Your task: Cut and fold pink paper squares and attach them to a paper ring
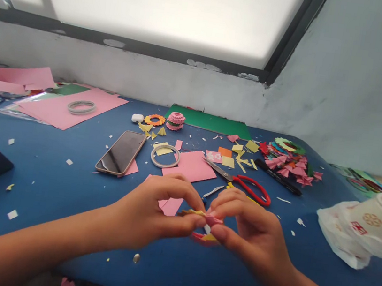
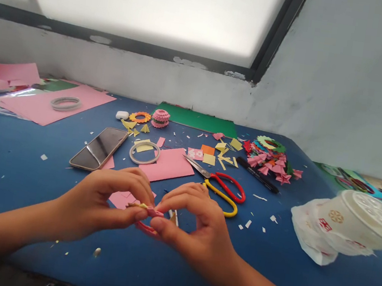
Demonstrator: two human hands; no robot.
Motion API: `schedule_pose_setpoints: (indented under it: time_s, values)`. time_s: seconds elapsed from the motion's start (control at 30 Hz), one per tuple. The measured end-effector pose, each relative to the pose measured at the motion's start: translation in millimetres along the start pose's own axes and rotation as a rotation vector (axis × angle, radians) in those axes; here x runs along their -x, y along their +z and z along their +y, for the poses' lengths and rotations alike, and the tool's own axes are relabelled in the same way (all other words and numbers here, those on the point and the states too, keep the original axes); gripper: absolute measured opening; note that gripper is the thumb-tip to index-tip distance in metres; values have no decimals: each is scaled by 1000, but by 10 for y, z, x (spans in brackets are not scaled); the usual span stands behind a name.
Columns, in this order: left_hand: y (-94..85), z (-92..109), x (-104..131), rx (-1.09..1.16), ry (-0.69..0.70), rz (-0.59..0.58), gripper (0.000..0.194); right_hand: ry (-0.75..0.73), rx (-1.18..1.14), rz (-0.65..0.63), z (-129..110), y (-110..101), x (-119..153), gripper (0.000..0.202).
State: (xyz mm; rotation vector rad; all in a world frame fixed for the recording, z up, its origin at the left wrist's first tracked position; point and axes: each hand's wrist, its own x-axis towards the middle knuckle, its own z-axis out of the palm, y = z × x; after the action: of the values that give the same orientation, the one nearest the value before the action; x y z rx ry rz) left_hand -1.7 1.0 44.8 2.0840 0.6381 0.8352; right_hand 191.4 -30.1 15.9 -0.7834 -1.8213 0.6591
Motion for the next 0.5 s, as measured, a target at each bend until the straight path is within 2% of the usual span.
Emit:
schedule_pose_setpoints:
  time_s: [0.1, 0.2, 0.37, 0.5]
  values:
    - [25, -23, 5, 45, -155, 51, 9, 100, -14, 21, -2, 2, 6, 2]
    - [51, -8, 0, 69, -250, 65, 13, 142, 18, 50, -5, 5, -3, 6]
    - [91, -7, -4, 173, -222, 149, 14, 181, 69, 54, -6, -4, -29, 11]
    - [103, -80, -3, 193, -182, 134, 14, 205, 103, 21, 4, -19, -32, 11]
